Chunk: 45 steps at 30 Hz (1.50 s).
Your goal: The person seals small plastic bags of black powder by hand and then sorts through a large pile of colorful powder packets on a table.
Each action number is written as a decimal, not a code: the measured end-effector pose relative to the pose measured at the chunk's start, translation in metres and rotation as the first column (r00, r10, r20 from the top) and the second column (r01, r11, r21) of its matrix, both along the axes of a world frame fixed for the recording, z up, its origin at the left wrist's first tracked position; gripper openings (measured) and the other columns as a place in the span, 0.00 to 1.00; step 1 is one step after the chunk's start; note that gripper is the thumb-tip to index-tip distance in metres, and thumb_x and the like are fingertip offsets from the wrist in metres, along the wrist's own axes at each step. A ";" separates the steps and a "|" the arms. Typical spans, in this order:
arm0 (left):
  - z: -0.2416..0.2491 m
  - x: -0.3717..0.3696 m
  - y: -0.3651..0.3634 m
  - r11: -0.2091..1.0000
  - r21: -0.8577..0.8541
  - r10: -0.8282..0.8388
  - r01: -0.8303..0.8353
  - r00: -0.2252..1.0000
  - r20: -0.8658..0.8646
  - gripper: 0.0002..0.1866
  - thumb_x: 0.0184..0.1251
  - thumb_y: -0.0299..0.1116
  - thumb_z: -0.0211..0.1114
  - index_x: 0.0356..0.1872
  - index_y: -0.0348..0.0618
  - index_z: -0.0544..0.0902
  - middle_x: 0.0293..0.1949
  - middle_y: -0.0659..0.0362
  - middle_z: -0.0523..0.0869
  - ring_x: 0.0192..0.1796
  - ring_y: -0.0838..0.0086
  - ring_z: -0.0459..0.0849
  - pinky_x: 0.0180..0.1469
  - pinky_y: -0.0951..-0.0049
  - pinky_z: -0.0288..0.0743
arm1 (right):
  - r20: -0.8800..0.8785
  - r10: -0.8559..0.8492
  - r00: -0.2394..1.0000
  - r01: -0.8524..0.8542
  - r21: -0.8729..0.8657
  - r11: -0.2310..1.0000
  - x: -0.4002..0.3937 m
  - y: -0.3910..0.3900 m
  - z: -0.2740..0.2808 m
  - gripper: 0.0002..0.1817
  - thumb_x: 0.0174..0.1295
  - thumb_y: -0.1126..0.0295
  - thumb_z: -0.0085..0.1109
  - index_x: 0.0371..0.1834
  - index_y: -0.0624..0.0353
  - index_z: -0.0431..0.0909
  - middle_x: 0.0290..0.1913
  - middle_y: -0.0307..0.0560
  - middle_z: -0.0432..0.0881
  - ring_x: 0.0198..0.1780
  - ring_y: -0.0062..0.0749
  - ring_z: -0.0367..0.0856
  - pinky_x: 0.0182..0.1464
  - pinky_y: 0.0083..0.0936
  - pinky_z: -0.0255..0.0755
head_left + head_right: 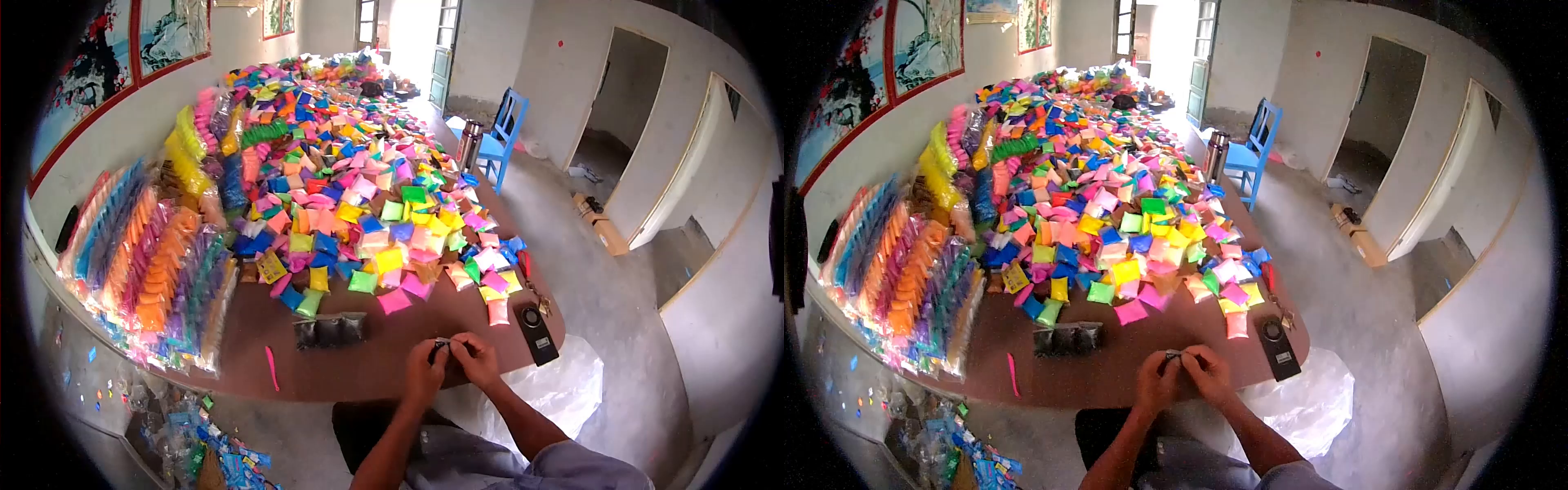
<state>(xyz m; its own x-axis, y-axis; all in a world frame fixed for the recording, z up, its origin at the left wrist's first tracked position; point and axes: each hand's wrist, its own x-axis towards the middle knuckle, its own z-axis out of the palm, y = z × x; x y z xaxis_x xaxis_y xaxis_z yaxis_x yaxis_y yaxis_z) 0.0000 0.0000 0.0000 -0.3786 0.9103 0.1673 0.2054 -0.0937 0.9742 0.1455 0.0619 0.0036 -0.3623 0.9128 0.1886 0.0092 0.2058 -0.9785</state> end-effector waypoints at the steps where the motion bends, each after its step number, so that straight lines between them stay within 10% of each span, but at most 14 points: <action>1: -0.003 0.000 0.001 0.999 0.032 0.004 -0.005 1.000 0.030 0.11 0.73 0.34 0.71 0.50 0.40 0.88 0.46 0.48 0.90 0.52 0.57 0.89 0.58 0.58 0.80 | 0.044 -0.012 0.999 0.011 0.009 1.000 -0.003 -0.004 0.011 0.06 0.78 0.70 0.63 0.49 0.60 0.87 0.42 0.33 0.87 0.46 0.16 0.82 0.51 0.21 0.78; 9: 0.014 0.016 0.005 0.996 0.078 0.029 -0.047 0.974 0.227 0.12 0.73 0.32 0.72 0.51 0.36 0.88 0.45 0.52 0.91 0.47 0.68 0.89 0.51 0.67 0.81 | -0.019 -0.081 0.997 0.081 -0.027 0.996 0.007 0.004 0.011 0.06 0.78 0.71 0.63 0.47 0.62 0.86 0.40 0.32 0.84 0.43 0.14 0.78 0.47 0.18 0.76; 21: 0.021 0.012 -0.001 0.998 0.024 0.064 -0.060 0.980 -0.189 0.12 0.76 0.33 0.72 0.49 0.34 0.89 0.37 0.58 0.90 0.40 0.79 0.85 0.45 0.73 0.80 | -0.021 -0.130 0.991 0.131 0.056 0.990 -0.003 0.003 -0.002 0.09 0.78 0.69 0.63 0.49 0.65 0.86 0.39 0.36 0.86 0.41 0.17 0.80 0.47 0.21 0.78; 39: 0.021 0.009 -0.005 0.996 -0.078 -0.019 0.033 0.984 0.175 0.10 0.77 0.34 0.73 0.48 0.36 0.90 0.38 0.68 0.88 0.41 0.86 0.81 0.44 0.81 0.75 | -0.185 -0.046 0.982 0.034 -0.068 0.997 0.005 0.008 0.004 0.10 0.76 0.70 0.64 0.51 0.65 0.85 0.41 0.37 0.85 0.43 0.19 0.80 0.48 0.22 0.77; 45: 0.033 0.011 -0.007 0.990 -0.137 -0.022 0.030 0.998 0.065 0.10 0.75 0.31 0.73 0.50 0.37 0.89 0.40 0.67 0.89 0.42 0.85 0.82 0.45 0.80 0.76 | -0.272 -0.037 0.961 0.007 -0.111 0.994 0.006 0.008 0.007 0.11 0.75 0.70 0.65 0.53 0.66 0.84 0.41 0.40 0.85 0.43 0.22 0.80 0.49 0.24 0.78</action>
<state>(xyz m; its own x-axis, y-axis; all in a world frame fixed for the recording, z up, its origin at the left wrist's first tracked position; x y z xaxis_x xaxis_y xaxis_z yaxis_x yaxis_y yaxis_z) 0.0113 -0.0072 0.0327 -0.3602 0.9327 0.0158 0.1421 0.0381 0.9891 0.1518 0.0694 0.0103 -0.2902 0.9403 0.1780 -0.2587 0.1020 -0.9606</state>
